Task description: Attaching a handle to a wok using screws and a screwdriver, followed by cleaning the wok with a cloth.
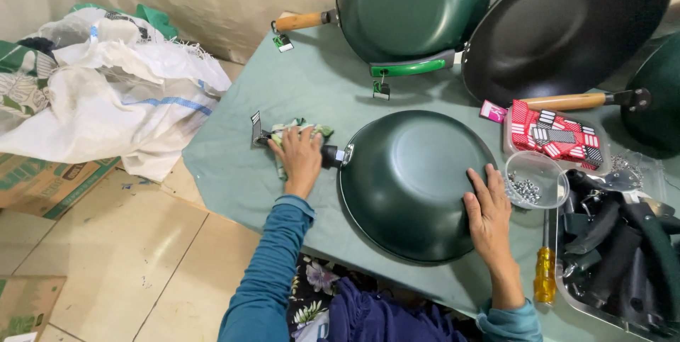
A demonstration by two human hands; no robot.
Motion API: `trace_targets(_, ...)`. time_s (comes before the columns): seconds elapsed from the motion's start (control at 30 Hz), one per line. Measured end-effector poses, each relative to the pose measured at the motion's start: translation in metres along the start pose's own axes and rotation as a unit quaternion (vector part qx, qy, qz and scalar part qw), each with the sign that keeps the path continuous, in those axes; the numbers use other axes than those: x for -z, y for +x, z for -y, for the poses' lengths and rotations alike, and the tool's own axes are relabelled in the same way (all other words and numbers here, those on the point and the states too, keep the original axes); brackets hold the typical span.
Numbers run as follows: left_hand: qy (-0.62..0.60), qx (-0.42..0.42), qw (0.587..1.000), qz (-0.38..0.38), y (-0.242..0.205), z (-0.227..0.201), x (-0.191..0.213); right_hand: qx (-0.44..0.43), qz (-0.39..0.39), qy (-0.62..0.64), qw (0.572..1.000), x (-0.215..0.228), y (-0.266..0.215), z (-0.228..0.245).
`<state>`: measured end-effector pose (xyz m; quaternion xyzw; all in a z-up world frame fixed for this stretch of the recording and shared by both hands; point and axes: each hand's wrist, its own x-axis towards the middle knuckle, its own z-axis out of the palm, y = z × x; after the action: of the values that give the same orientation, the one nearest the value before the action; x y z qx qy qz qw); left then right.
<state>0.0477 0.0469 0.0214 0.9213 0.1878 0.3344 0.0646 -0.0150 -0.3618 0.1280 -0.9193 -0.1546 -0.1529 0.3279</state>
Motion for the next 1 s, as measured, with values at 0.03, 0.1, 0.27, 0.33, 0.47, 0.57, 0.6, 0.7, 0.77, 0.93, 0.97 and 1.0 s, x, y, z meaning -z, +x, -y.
trace_targets(0.03,0.002,0.0,1.0,0.001,-0.009,-0.014,0.01,0.0,0.002,0.002,1.0,-0.003,-0.001,-0.004)
trace_targets(0.1,-0.148,-0.034,0.984,0.092,-0.028,-0.042,0.03,0.0,-0.008,-0.022,1.0,-0.008,-0.003,-0.013)
trace_targets(0.27,-0.159,-0.032,0.974,0.156,-0.003,-0.015,0.047,-0.012,0.0,-0.013,1.0,-0.005,-0.001,-0.004)
trace_targets(0.33,-0.13,-0.011,0.98,0.149,0.009,0.01,0.029,-0.018,0.006,-0.01,1.0,-0.003,-0.003,-0.002)
trace_targets(0.47,-0.018,0.009,0.999,0.04,0.026,0.039,-0.004,-0.023,0.009,-0.001,1.0,-0.004,-0.001,-0.002)
trace_targets(0.57,-0.035,0.01,0.999,0.032,0.01,0.021,-0.002,-0.021,0.005,-0.004,1.0,-0.006,-0.003,-0.002)
trace_targets(0.6,-0.057,0.005,0.998,0.037,0.003,0.012,0.001,-0.017,-0.001,-0.009,1.0,-0.007,-0.003,-0.002)
trace_targets(0.7,-0.224,-0.016,0.97,0.092,-0.023,-0.034,0.057,-0.015,-0.01,-0.015,1.0,-0.01,-0.003,-0.005)
trace_targets(0.77,-0.239,-0.029,0.966,0.096,-0.031,-0.032,0.056,-0.013,-0.008,-0.013,1.0,-0.01,-0.003,-0.005)
trace_targets(0.93,-0.204,0.002,0.974,0.096,-0.004,0.002,0.025,-0.016,-0.001,-0.012,1.0,-0.009,-0.004,-0.007)
trace_targets(0.97,-0.15,0.007,0.986,0.067,0.005,0.016,0.011,-0.013,0.0,-0.01,1.0,-0.008,-0.003,-0.004)
trace_targets(1.0,-0.095,0.012,0.995,0.037,0.013,0.029,-0.003,-0.011,0.0,-0.009,1.0,-0.006,-0.003,-0.002)
